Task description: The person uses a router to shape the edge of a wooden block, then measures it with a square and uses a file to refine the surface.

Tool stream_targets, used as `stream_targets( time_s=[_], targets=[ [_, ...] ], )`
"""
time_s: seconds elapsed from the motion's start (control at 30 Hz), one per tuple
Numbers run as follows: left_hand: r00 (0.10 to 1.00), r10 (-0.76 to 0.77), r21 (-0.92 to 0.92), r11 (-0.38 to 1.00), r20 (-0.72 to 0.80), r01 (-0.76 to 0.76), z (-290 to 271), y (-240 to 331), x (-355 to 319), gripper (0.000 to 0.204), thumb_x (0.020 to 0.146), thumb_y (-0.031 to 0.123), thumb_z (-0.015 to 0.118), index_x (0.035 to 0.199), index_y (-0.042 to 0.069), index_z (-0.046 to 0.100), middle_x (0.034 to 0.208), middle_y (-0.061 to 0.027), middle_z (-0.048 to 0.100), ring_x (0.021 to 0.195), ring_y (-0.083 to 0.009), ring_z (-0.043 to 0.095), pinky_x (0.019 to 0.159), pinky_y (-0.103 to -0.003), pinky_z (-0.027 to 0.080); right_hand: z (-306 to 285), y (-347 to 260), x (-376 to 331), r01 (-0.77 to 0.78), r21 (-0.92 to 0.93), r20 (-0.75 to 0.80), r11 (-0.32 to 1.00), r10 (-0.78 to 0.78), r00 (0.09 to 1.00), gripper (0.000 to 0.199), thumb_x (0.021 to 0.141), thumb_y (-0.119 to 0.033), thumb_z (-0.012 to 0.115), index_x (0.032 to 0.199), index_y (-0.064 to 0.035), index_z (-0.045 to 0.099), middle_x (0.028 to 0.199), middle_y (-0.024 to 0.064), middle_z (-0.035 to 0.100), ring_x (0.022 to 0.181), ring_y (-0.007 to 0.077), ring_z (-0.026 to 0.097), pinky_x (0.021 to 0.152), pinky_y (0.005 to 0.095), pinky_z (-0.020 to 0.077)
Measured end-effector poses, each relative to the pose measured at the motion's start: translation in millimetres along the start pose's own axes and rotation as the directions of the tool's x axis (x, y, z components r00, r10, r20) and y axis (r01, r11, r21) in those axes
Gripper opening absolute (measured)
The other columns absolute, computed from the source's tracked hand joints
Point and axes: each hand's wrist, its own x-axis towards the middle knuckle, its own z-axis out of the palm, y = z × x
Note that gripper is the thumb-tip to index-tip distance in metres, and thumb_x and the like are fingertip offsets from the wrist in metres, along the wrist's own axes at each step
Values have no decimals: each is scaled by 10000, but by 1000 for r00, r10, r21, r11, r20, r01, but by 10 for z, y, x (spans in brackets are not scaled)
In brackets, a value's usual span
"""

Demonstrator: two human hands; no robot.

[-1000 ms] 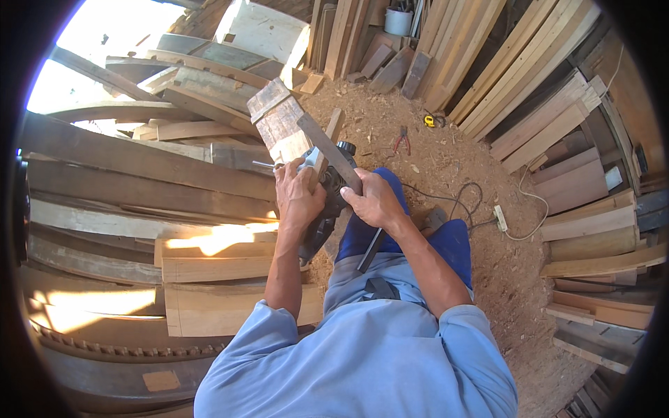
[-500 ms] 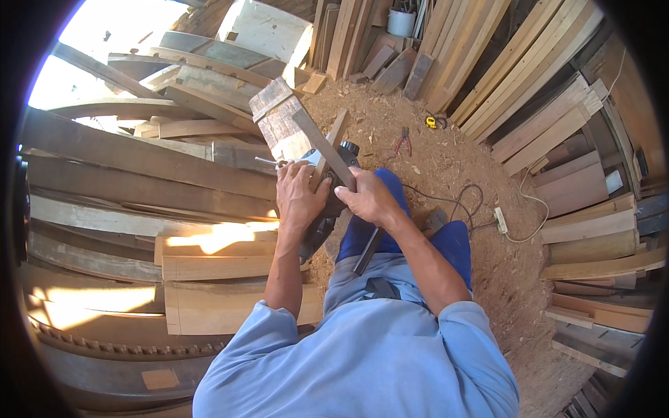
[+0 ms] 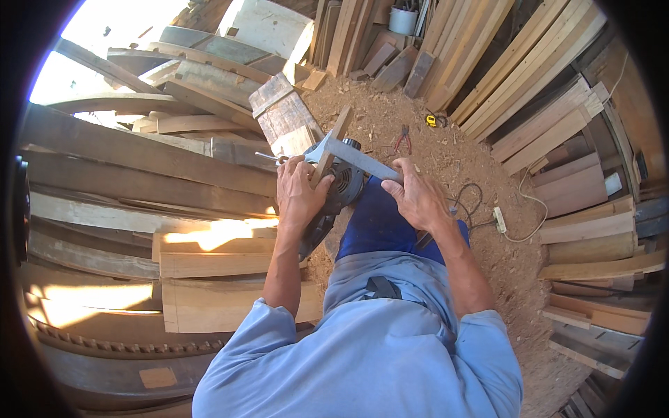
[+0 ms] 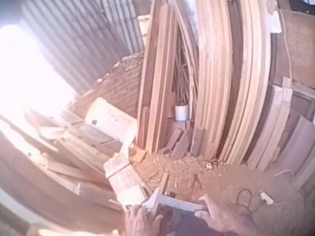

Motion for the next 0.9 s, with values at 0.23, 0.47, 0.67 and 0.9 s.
stream_targets(
  time_s=[0.23, 0.47, 0.67, 0.9],
  targets=[
    [997, -71, 94, 993, 1, 70, -9, 121, 15, 345, 758, 309, 807, 907, 23, 686, 1139, -166, 638, 1108, -362, 557, 1009, -460, 415, -20, 82, 0, -25, -50, -9, 998, 24, 1000, 508, 1027, -493, 499, 1347, -99, 495, 968, 245, 722, 948, 473, 677, 824, 556, 508],
    [997, -57, 94, 994, 44, 53, -32, 145, 6, 346, 760, 256, 785, 987, 17, 680, 1166, -176, 626, 1161, -366, 529, 1046, -490, 386, 64, 149, -15, 36, 35, -38, 999, -35, 999, 448, 1010, -461, 547, 1229, -75, 608, 987, 214, 724, 947, 438, 685, 815, 522, 521],
    [999, -10, -67, 998, 48, 13, -107, -9, -65, 352, 730, 158, 803, 980, 31, 591, 1313, -281, 537, 1291, -434, 448, 1104, -549, 325, 2, -181, 9, 91, 410, 132, 908, -158, 979, 600, 895, -381, 697, 1356, -19, 570, 988, 231, 710, 937, 405, 690, 841, 456, 534],
    [999, 39, -26, 999, 12, -38, 4, -144, -139, 453, 747, 219, 772, 1143, 21, 674, 1303, -293, 569, 1355, -430, 411, 1161, -561, 252, 512, -495, 348, 297, 215, 97, 930, -323, 941, 606, 869, -227, 700, 1396, 18, 528, 1120, 244, 691, 984, 350, 697, 898, 383, 533]
  ],
)
